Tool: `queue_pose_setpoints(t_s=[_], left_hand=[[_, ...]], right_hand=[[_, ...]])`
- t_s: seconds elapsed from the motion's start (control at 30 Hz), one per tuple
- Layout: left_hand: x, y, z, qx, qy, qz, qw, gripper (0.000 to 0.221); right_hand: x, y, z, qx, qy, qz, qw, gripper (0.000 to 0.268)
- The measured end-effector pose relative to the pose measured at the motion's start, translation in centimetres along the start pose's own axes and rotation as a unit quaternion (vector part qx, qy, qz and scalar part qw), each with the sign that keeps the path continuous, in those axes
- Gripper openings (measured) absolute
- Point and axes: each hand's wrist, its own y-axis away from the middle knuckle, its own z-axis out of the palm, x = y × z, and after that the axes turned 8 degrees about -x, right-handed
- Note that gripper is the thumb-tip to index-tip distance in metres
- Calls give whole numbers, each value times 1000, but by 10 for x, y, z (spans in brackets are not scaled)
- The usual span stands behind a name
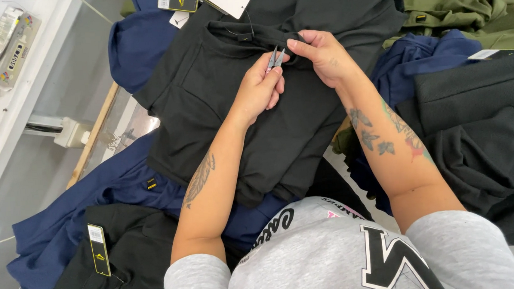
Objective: Inspecting black shirts for loose threads and trimming them using small scissors.
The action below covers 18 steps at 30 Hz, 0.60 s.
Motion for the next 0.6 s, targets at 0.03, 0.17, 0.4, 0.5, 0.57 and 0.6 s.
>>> queue_pose_setpoints(t_s=[0.03,0.17,0.4,0.5,0.57,0.6], left_hand=[[-1,-1,0,0,1,0,1000,33],[-10,-6,-1,6,13,0,1000,30],[-38,-20,3,103,-171,41,979,29],[-23,-16,4,40,40,40,998,28],[-21,-13,4,35,50,52,997,29],[-20,-12,3,32,59,63,996,31]], right_hand=[[-1,0,1,0,0,0,1000,33],[-3,2,6,11,0,-14,1000,28],[4,-1,29,79,120,-88,986,13],[2,-4,14,37,6,-53,998,24],[-2,-4,11,46,-3,-29,999,28],[-4,-4,10,54,-12,-5,998,34]])
